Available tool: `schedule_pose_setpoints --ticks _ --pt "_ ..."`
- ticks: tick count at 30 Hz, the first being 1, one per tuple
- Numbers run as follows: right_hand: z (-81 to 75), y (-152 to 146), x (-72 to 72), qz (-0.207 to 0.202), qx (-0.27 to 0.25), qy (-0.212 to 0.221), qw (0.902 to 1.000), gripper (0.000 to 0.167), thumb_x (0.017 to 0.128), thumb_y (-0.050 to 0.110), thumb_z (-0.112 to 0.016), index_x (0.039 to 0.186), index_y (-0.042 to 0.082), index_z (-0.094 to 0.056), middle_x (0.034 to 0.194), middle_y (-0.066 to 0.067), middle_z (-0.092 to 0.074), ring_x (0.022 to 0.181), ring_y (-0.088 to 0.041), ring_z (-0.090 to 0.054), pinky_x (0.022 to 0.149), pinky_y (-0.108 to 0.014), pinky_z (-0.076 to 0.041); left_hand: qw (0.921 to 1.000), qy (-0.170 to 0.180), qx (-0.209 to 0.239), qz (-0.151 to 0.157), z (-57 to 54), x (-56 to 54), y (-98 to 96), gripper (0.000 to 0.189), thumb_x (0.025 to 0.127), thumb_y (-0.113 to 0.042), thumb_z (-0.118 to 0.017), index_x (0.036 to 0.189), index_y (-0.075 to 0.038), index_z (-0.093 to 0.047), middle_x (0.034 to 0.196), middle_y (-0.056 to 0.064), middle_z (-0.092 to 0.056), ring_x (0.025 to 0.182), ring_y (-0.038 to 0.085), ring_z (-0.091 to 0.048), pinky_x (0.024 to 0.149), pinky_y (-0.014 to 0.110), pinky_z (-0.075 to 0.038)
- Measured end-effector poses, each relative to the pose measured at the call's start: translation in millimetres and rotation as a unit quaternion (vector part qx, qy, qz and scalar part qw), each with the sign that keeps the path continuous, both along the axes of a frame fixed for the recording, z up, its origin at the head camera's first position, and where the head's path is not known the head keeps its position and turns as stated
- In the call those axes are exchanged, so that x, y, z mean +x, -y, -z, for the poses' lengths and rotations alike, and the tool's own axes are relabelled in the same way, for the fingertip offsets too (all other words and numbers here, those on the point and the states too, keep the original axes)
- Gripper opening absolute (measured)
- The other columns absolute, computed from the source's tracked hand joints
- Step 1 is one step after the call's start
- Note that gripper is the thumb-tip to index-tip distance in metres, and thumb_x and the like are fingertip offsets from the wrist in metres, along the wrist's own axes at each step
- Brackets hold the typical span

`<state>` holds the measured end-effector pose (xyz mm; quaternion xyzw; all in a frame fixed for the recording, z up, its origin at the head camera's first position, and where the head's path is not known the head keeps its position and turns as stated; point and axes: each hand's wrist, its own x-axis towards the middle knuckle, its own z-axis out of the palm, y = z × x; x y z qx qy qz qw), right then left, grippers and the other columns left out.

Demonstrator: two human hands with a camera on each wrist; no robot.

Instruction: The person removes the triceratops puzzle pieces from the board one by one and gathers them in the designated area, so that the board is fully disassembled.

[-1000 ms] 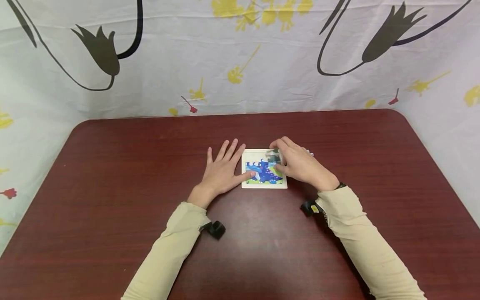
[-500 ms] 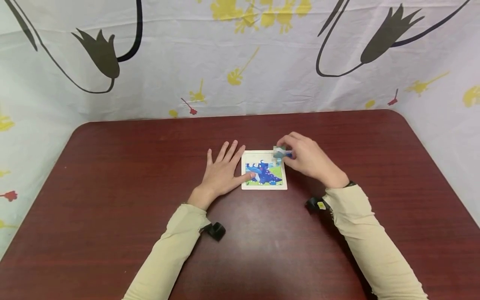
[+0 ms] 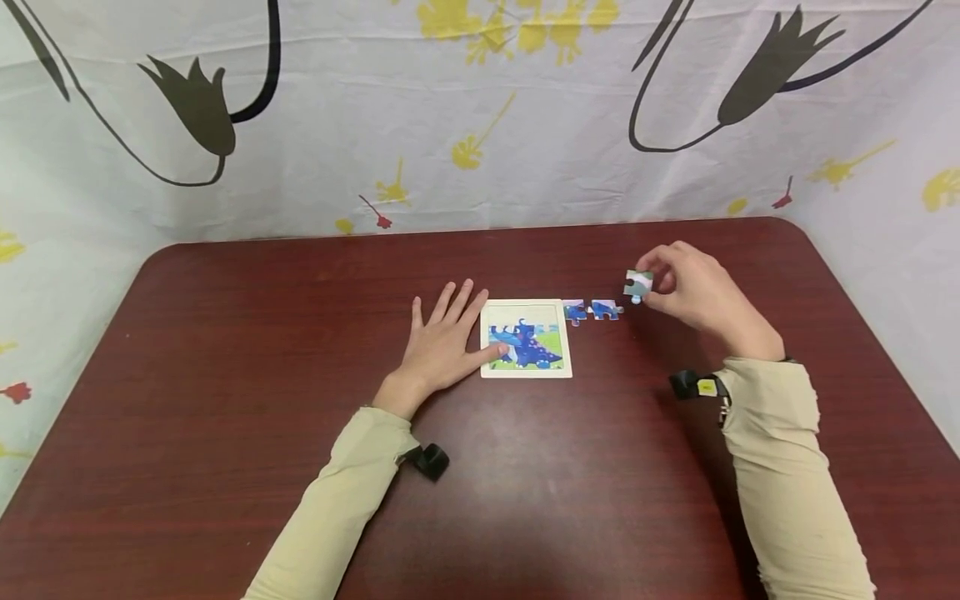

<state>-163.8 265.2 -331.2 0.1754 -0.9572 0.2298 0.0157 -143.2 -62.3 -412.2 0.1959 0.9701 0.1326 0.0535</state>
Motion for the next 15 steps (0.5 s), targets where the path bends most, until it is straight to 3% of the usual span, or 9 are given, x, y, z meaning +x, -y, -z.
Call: schedule_pose_setpoints --ticks 7,15 --pt "5.1 -10 -3.1 -0.016 0.021 0.1 0.9947 0.024 0.075 -0.001 -0.069 0.097 -0.002 -0.06 0.085 -0.013 -0.06 0.074 -0.025 -0.058 0.066 -0.04 -0.044 1.0 -0.002 -0.001 -0.001 1.1 0.9 1.0 0.087 0.083 -0.074 -0.036 0.151 -0.025 -0.012 0.156 -0.002 -0.004 0.141 0.02 0.003 0.105 0.056 0.007" --pt "13.6 -12 -4.7 -0.007 0.027 0.13 0.9911 0.027 0.077 0.001 -0.069 0.103 -0.004 -0.062 0.092 -0.016 -0.061 0.077 -0.027 -0.06 0.069 -0.043 -0.046 1.0 -0.004 -0.003 0.002 2.4 0.0 0.2 0.088 0.082 -0.075 -0.035 0.151 -0.026 -0.011 0.156 -0.002 -0.003 0.141 0.019 0.005 0.105 0.057 0.007"
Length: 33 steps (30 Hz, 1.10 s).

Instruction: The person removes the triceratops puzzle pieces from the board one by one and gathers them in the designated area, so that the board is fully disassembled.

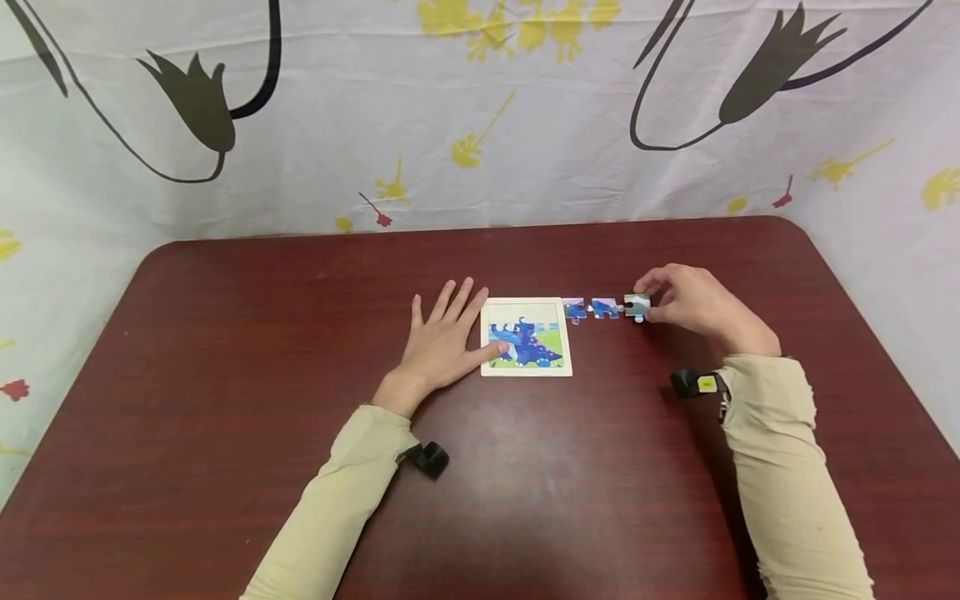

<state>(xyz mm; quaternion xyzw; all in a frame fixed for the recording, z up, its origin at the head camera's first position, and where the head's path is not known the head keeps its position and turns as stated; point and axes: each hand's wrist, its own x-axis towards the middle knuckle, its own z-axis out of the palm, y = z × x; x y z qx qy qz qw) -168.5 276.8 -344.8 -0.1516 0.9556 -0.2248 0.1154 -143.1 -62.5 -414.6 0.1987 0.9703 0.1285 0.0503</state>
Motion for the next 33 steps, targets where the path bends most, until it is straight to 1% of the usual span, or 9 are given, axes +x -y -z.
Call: schedule_pose_setpoints --ticks 4,11,14,21,27,33 --pt "1.8 -0.2 -1.2 0.0 0.004 0.001 1.0 0.029 0.077 0.002 -0.069 0.105 -0.003 -0.063 0.095 -0.016 -0.062 0.079 -0.028 -0.061 0.069 -0.042 -0.047 1.0 0.002 0.001 -0.001 -0.4 -0.5 0.5 0.088 0.082 -0.075 -0.034 0.151 -0.026 -0.01 0.156 -0.003 -0.003 0.141 0.019 0.005 0.105 0.057 0.007" --pt "4.5 -1.8 -1.2 -0.001 -0.004 0.0 1.0 0.028 0.076 0.001 -0.069 0.103 -0.003 -0.065 0.088 -0.014 -0.064 0.077 -0.026 -0.062 0.071 -0.043 -0.046 1.0 -0.002 0.003 -0.002 -0.3 -1.3 0.7 0.088 0.082 -0.074 -0.036 0.151 -0.025 -0.012 0.156 -0.001 -0.004 0.141 0.02 0.003 0.105 0.057 0.006" --pt "6.1 -2.7 -1.5 0.001 -0.007 0.005 1.0 0.028 0.075 0.001 -0.069 0.103 -0.002 -0.065 0.09 -0.013 -0.064 0.078 -0.026 -0.062 0.071 -0.042 -0.046 1.0 0.0 0.003 -0.001 -0.2 -1.4 0.5 0.088 0.083 -0.074 -0.036 0.151 -0.025 -0.012 0.156 -0.001 -0.004 0.141 0.02 0.004 0.105 0.057 0.006" --pt "9.1 -4.9 -2.9 0.006 -0.018 0.016 0.9997 0.03 0.075 0.002 -0.071 0.104 -0.002 -0.064 0.094 -0.015 -0.064 0.076 -0.025 -0.063 0.064 -0.034 -0.046 1.0 0.003 0.002 0.0 1.1 -1.7 0.6 0.088 0.082 -0.075 -0.035 0.151 -0.026 -0.01 0.156 -0.002 -0.003 0.141 0.019 0.005 0.105 0.056 0.007" --pt "10.3 -5.5 -3.9 0.013 -0.019 0.023 0.9995 0.031 0.075 0.001 -0.07 0.105 -0.003 -0.064 0.098 -0.017 -0.063 0.078 -0.026 -0.062 0.06 -0.033 -0.047 1.0 0.003 -0.001 0.0 1.0 -1.9 0.9 0.088 0.082 -0.076 -0.033 0.151 -0.027 -0.009 0.156 -0.003 -0.002 0.141 0.019 0.005 0.105 0.056 0.008" --pt "10.0 -6.6 -4.2 0.021 -0.026 0.039 0.9987 0.034 0.077 0.003 -0.07 0.109 -0.004 -0.061 0.102 -0.02 -0.059 0.08 -0.028 -0.062 0.06 -0.032 -0.048 1.0 0.004 0.0 0.0 0.4 -1.7 0.7 0.088 0.082 -0.076 -0.034 0.151 -0.026 -0.009 0.156 -0.002 -0.002 0.141 0.019 0.006 0.105 0.056 0.007"
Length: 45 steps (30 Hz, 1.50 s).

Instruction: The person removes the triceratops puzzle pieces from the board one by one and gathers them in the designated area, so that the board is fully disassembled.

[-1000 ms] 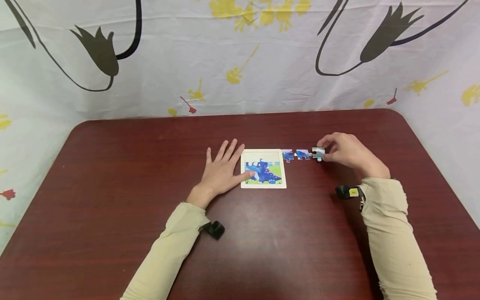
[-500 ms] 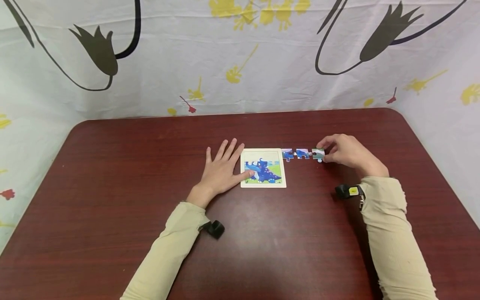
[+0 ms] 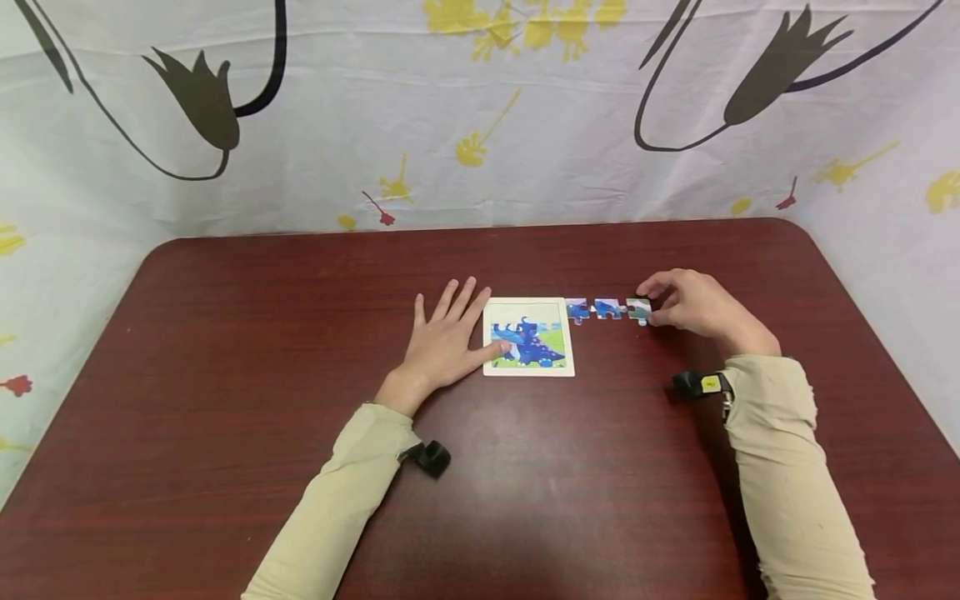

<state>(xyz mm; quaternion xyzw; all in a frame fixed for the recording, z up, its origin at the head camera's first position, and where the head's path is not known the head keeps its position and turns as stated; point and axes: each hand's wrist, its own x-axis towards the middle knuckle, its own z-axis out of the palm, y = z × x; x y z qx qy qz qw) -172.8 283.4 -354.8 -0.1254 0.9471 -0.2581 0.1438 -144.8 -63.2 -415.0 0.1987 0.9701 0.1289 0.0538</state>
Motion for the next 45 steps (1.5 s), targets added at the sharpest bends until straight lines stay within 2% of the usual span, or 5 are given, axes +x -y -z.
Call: schedule_pose_setpoints --ticks 8,19,29,37,45 --pt "-6.6 -1 2.7 0.009 -0.003 0.002 1.0 0.035 0.079 0.007 -0.072 0.11 -0.003 -0.059 0.102 -0.019 -0.06 0.076 -0.024 -0.06 0.058 -0.031 -0.048 1.0 0.006 -0.001 -0.002 -0.1 0.6 -0.5 0.088 0.082 -0.076 -0.033 0.151 -0.027 -0.008 0.156 -0.003 -0.001 0.141 0.019 0.006 0.105 0.056 0.008" --pt "-33.3 40 17.8 -0.054 0.022 -0.058 0.9966 0.031 0.08 0.009 -0.07 0.108 -0.002 -0.062 0.094 -0.015 -0.064 0.079 -0.025 -0.06 0.068 -0.039 -0.045 1.0 0.006 -0.002 -0.002 0.2 -0.2 -0.1 0.088 0.082 -0.076 -0.032 0.151 -0.027 -0.008 0.156 -0.003 -0.001 0.14 0.017 0.008 0.105 0.055 0.009" --pt "-7.1 122 34.9 -0.175 0.016 -0.068 0.982 0.034 0.084 0.016 -0.068 0.113 -0.001 -0.061 0.081 -0.002 -0.06 0.063 -0.012 -0.052 0.062 -0.032 -0.045 1.0 0.001 -0.004 -0.001 -0.3 1.6 -0.4 0.088 0.082 -0.076 -0.033 0.151 -0.027 -0.009 0.156 -0.002 -0.001 0.141 0.019 0.006 0.105 0.057 0.008" --pt "8.1 150 40.8 -0.188 0.055 -0.081 0.9773 0.052 0.088 0.023 -0.065 0.132 0.0 -0.048 0.106 -0.011 -0.059 0.081 -0.019 -0.055 0.072 -0.035 -0.046 0.9999 -0.012 -0.013 -0.001 -1.6 0.3 -0.3 0.087 0.083 -0.075 -0.033 0.151 -0.026 -0.01 0.156 0.0 -0.003 0.141 0.02 0.004 0.105 0.058 0.005" --pt "12.8 146 42.0 -0.194 0.03 -0.085 0.9769 0.051 0.089 0.021 -0.065 0.132 0.001 -0.048 0.101 -0.009 -0.057 0.08 -0.018 -0.053 0.071 -0.035 -0.045 0.9999 -0.007 0.0 0.011 -1.2 2.7 1.6 0.086 0.082 -0.076 -0.033 0.151 -0.029 -0.009 0.156 0.0 -0.004 0.141 0.021 0.004 0.104 0.059 0.005"
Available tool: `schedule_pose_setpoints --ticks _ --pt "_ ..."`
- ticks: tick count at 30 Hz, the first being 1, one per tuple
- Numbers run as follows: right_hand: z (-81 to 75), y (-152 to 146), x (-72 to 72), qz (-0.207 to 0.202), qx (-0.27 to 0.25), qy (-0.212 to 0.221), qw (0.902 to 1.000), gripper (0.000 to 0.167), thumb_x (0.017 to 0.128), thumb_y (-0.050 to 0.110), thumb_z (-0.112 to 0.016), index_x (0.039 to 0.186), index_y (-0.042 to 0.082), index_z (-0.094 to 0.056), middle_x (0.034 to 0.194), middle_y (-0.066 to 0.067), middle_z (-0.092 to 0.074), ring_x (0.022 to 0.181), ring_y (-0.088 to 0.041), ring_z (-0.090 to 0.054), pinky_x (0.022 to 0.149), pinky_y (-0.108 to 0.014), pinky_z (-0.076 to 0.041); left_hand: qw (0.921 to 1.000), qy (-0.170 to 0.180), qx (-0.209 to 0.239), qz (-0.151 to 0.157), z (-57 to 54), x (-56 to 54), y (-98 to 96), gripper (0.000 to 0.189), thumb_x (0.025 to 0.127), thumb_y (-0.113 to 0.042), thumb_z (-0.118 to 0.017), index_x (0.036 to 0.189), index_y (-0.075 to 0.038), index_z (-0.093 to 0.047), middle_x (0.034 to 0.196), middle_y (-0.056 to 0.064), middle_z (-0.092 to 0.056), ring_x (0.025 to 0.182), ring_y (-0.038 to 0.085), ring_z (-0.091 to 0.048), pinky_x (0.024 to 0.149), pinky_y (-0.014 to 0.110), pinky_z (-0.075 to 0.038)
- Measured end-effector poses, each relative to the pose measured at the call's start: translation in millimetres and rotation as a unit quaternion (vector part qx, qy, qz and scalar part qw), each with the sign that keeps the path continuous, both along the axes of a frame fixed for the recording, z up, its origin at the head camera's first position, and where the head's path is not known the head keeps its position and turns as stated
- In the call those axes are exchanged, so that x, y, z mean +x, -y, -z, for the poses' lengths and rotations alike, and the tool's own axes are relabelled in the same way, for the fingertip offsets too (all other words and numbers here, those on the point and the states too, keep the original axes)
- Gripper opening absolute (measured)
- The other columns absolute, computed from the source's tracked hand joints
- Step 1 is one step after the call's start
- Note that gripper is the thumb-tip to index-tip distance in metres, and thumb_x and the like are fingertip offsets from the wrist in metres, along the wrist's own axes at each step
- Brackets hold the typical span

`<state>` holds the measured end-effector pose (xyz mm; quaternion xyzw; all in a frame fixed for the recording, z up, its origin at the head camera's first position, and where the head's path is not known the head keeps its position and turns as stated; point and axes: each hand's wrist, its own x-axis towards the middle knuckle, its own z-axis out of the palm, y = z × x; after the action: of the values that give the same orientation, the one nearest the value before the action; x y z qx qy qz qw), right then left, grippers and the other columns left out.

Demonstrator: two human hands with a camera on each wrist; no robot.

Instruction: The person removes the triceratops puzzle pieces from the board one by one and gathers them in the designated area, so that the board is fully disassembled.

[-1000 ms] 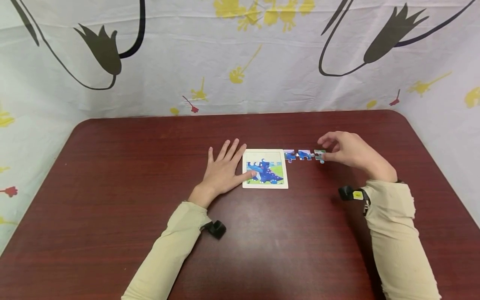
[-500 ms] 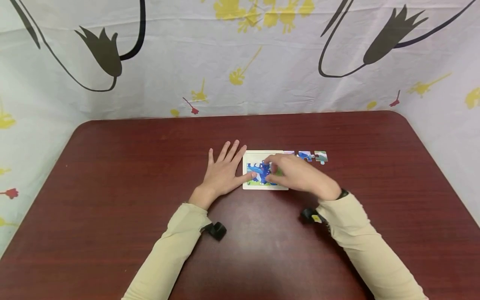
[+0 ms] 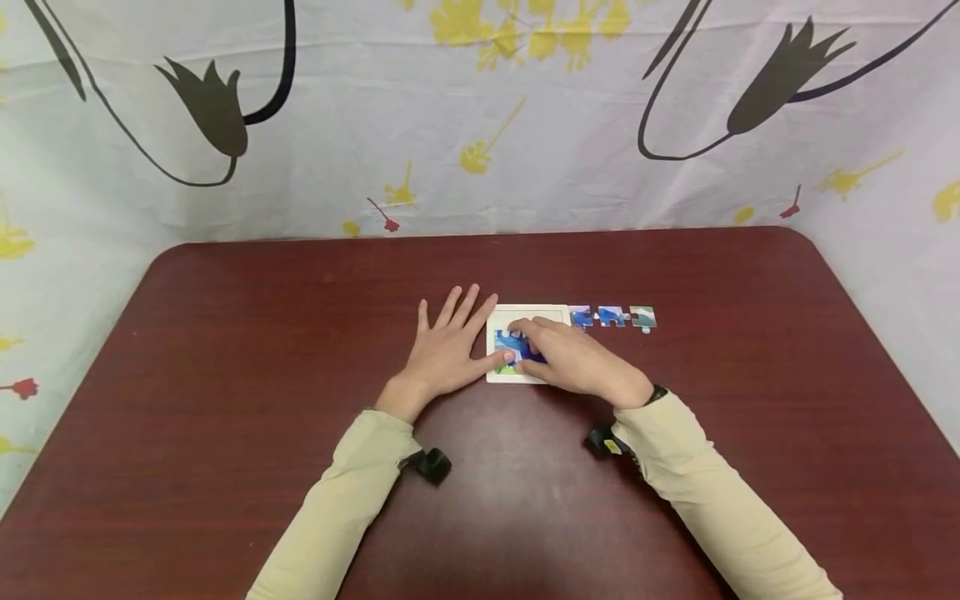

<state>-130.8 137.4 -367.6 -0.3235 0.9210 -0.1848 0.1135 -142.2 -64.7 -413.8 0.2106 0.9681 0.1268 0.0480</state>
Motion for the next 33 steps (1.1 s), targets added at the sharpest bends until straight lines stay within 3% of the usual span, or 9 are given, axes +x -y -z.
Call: schedule_pose_setpoints --ticks 8,17,24,33 --pt "3.6 -1.4 -3.5 -0.011 -0.018 -0.007 0.9998 0.049 0.087 0.021 -0.067 0.129 0.001 -0.048 0.087 -0.004 -0.053 0.074 -0.017 -0.049 0.066 -0.034 -0.043 0.9995 0.024 0.014 0.015 -4.5 -0.5 4.9 0.085 0.083 -0.071 -0.041 0.151 -0.029 -0.011 0.156 0.002 -0.002 0.141 0.022 0.006 0.103 0.06 0.006" --pt "3.3 -0.4 -1.2 -0.001 -0.011 -0.016 0.9998 0.051 0.086 0.022 -0.068 0.128 0.004 -0.047 0.095 -0.01 -0.053 0.075 -0.019 -0.05 0.067 -0.035 -0.044 0.9993 0.031 0.01 0.02 -3.7 -0.9 6.0 0.087 0.082 -0.073 -0.041 0.151 -0.03 -0.01 0.156 0.001 0.0 0.141 0.022 0.008 0.104 0.059 0.007" --pt "2.6 0.5 -0.5 0.01 -0.035 -0.01 0.9993 0.05 0.083 0.02 -0.071 0.124 0.007 -0.045 0.087 -0.006 -0.055 0.073 -0.017 -0.053 0.064 -0.034 -0.044 0.999 0.038 0.011 0.019 -3.8 -1.3 5.9 0.087 0.082 -0.073 -0.041 0.151 -0.03 -0.009 0.156 0.0 0.001 0.14 0.02 0.01 0.104 0.058 0.009" --pt "1.8 3.4 -0.3 0.014 -0.027 -0.067 0.9973 0.041 0.083 0.02 -0.072 0.118 0.006 -0.056 0.1 -0.007 -0.054 0.067 -0.015 -0.052 0.058 -0.031 -0.045 0.9992 0.036 0.009 0.014 -4.8 -1.0 4.9 0.088 0.081 -0.074 -0.041 0.15 -0.03 -0.01 0.156 0.0 0.0 0.141 0.021 0.008 0.104 0.058 0.008"
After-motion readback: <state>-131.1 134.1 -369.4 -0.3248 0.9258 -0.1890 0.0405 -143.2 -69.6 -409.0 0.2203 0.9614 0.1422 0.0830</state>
